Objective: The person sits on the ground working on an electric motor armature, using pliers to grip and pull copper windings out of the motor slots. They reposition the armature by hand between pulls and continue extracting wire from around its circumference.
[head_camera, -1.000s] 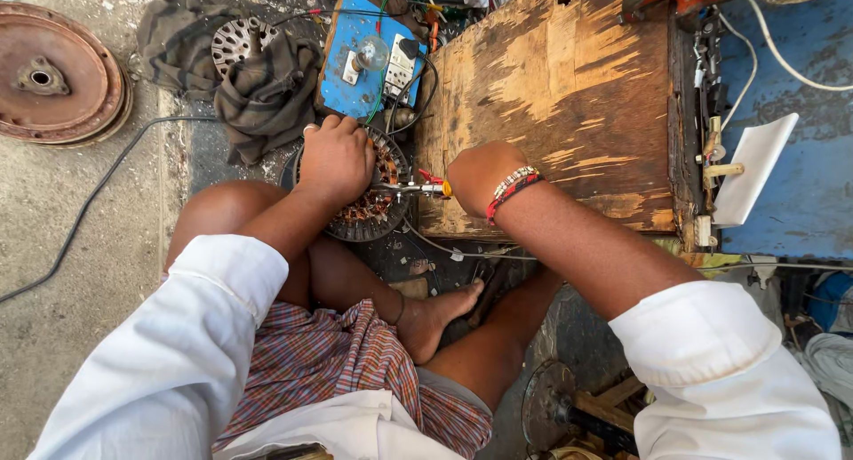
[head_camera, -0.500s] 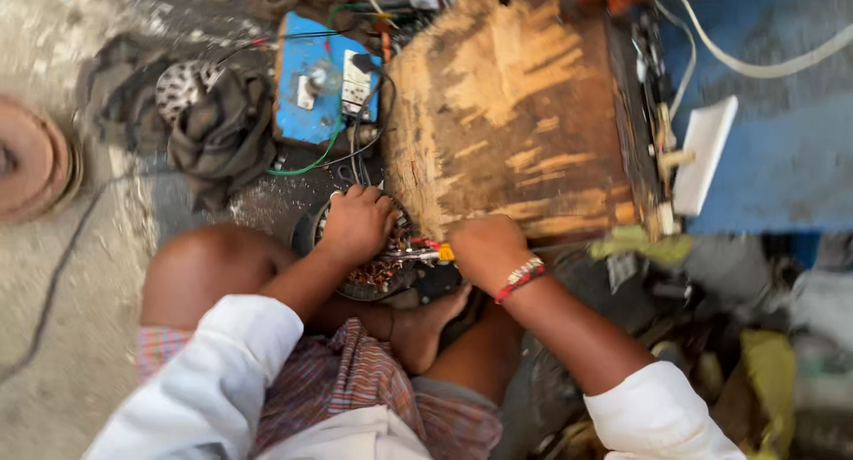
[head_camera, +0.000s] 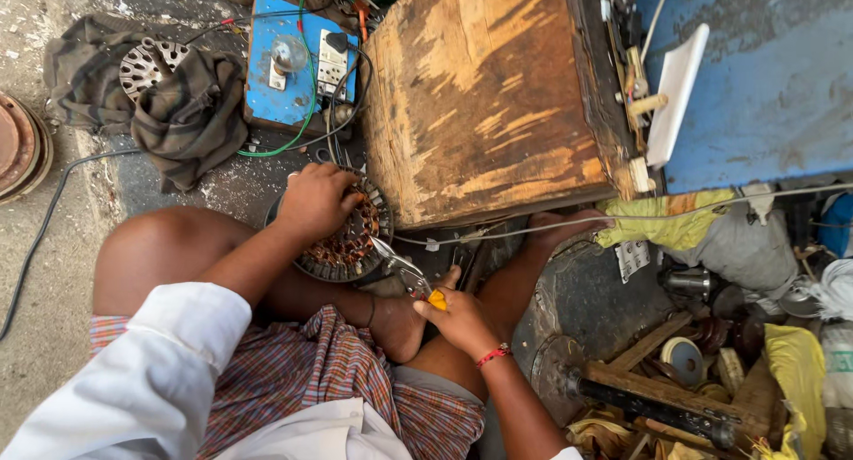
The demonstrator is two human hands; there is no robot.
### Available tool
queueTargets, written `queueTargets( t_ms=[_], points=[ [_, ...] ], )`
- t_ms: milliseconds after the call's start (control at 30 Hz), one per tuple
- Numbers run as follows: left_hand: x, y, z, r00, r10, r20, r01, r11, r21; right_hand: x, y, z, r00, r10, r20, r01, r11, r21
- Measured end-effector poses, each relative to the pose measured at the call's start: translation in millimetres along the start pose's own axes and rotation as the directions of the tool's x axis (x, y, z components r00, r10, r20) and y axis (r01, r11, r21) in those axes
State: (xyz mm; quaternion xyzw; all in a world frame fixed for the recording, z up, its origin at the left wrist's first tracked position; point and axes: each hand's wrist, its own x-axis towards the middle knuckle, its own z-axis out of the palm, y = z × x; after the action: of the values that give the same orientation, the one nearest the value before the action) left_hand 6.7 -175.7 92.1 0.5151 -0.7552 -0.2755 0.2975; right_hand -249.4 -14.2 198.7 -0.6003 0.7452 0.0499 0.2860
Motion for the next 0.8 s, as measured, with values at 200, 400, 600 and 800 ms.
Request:
queueTargets(
  t_ms=[200,400,600,800],
  points=[
    [-53.7,14.6,-17.5,0.99,0.117,-0.085,-0.114,0.993,0.04,-6.8,-8.1,0.9,0.99,-0.137,-0.044,0.139,0.989,0.045],
    [-67.8,20.0,-19.7,0.994,0.093,-0.056,-0.092,0.995,0.026,-16.4,-21.2,5.6,0.991,-0.131,-0.015,0.13,0.991,-0.04],
    [-87.3,31.7,-17.4,0.969,0.071,-0.237,-0.062,0.997,0.043,-23.6,-22.9,19.1,0.974,-0.204,-0.096,0.196,0.977,-0.08],
    [-146.3,44.1,10.4,0.997,-0.047,-0.068,0.034,0.983,-0.181,-25.0,-4.9,43.2,0.989,-0.145,-0.036,0.149,0.945,0.291]
  ],
)
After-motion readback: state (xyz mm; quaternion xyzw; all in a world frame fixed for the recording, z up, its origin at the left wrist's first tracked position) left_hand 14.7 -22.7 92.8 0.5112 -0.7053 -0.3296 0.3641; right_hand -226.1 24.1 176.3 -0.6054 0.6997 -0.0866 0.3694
